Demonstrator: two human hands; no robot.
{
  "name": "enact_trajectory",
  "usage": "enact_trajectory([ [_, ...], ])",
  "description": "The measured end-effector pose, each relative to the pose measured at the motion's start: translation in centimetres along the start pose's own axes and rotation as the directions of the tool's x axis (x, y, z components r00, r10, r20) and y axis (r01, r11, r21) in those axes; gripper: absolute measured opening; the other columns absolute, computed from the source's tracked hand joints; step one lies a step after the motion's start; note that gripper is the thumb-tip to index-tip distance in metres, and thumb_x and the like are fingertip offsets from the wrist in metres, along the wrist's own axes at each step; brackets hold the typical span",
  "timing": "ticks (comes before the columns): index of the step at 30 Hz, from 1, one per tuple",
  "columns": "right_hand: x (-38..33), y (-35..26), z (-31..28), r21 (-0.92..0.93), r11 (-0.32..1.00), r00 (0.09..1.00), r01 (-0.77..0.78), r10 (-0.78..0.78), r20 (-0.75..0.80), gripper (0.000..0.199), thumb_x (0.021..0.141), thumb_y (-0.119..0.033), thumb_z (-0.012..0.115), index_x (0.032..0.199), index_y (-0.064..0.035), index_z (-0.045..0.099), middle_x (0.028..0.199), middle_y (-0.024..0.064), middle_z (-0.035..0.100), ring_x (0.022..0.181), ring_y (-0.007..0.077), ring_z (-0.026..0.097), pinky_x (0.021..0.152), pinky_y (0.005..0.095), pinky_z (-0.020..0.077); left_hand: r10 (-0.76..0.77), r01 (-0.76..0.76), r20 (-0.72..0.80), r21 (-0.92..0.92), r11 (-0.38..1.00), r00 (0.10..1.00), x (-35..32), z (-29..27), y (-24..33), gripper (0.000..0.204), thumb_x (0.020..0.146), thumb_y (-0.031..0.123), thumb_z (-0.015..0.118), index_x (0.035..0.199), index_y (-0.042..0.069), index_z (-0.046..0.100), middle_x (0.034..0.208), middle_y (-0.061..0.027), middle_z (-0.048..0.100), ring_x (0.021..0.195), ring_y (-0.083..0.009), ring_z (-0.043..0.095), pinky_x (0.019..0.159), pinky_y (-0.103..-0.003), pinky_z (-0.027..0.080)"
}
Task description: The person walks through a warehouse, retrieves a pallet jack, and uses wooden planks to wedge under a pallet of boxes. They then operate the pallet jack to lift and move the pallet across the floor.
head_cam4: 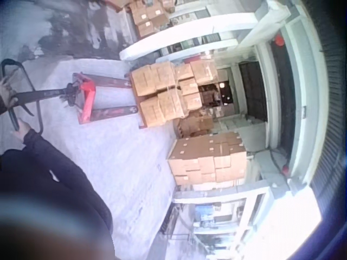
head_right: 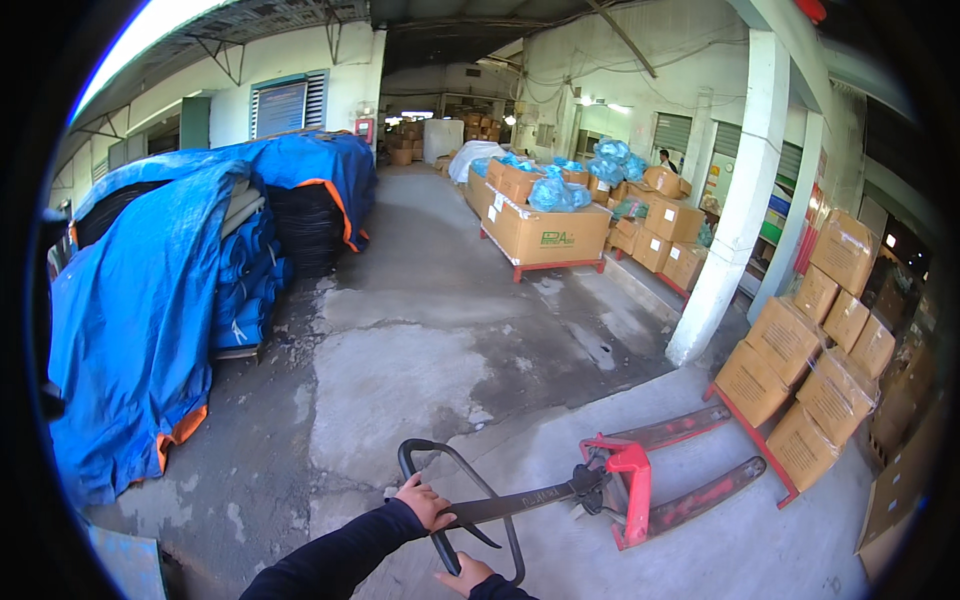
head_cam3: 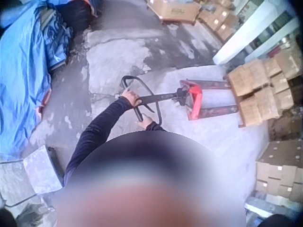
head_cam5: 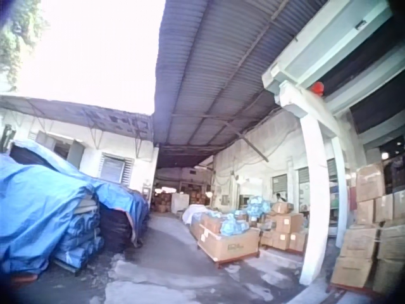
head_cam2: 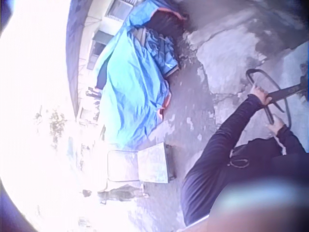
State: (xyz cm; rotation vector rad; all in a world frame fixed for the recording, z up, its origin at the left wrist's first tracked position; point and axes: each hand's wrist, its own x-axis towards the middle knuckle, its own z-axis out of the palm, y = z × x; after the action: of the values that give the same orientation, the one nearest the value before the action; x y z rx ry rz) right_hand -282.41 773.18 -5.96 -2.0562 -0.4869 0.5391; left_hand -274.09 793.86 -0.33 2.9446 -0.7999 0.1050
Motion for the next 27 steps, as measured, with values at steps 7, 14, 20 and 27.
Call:
enact_trajectory([
  [7, -13.6, -2.8, 11.4, -0.181, 0.979, 0.995, -0.098, 0.095, -0.027, 0.065, 0.08, -0.048, 0.074, 0.12, 0.0011, 0.061, 0.104, 0.0233, 0.069, 0.099, 0.0376, 0.067, 0.087, 0.0429, 0.0521, -0.067, 0.057, -0.077, -0.126, 0.99, 0.995, -18.4, 2.1, 6.1, 0.041, 0.091, 0.051, 0.054, 0.094, 0.014, 0.072, 0.076, -0.0078, 0.071, 0.085, -0.0266, 0.067, 0.104, -0.054, 0.037],
  [14, -24.1, 2.0, 18.4, 0.34, 0.929, 0.947, -0.144, 0.229, -0.226, 0.066, 0.077, -0.056, 0.075, 0.117, -0.0051, 0.064, 0.102, 0.0235, 0.069, 0.095, 0.0383, 0.068, 0.083, 0.0437, 0.0531, 0.029, -0.028, -0.001, -0.201, 0.979, 1.0, -31.5, -1.3, 12.4, 0.051, 0.091, 0.056, 0.052, 0.077, 0.01, 0.07, 0.065, -0.0103, 0.067, 0.068, -0.03, 0.067, 0.077, -0.041, 0.045],
  [20, -32.0, -0.2, 17.2, -0.385, 0.893, 0.962, -0.231, 0.15, -0.229, 0.064, 0.094, -0.061, 0.049, 0.128, -0.008, 0.06, 0.129, 0.0228, 0.06, 0.129, 0.0379, 0.047, 0.105, 0.0433, 0.0402, -0.012, 0.005, -0.203, -0.038, 0.999, 0.979, -40.4, -5.1, 18.3, 0.051, 0.091, 0.051, 0.052, 0.063, 0.012, 0.069, 0.065, -0.0076, 0.068, 0.068, -0.0276, 0.066, 0.075, -0.041, 0.043],
  [27, -49.9, -3.9, 21.6, -0.282, 0.952, 0.983, -0.117, 0.151, 0.102, 0.063, 0.096, -0.059, 0.04, 0.1, -0.0033, 0.07, 0.098, 0.0229, 0.07, 0.096, 0.0375, 0.066, 0.086, 0.0443, 0.0495, -0.237, 0.237, -0.015, 0.042, 0.971, 0.971, -52.9, -5.4, 33.1, 0.047, 0.092, 0.048, 0.049, 0.068, 0.016, 0.073, 0.065, -0.0041, 0.068, 0.066, -0.0247, 0.066, 0.075, -0.041, 0.043],
])
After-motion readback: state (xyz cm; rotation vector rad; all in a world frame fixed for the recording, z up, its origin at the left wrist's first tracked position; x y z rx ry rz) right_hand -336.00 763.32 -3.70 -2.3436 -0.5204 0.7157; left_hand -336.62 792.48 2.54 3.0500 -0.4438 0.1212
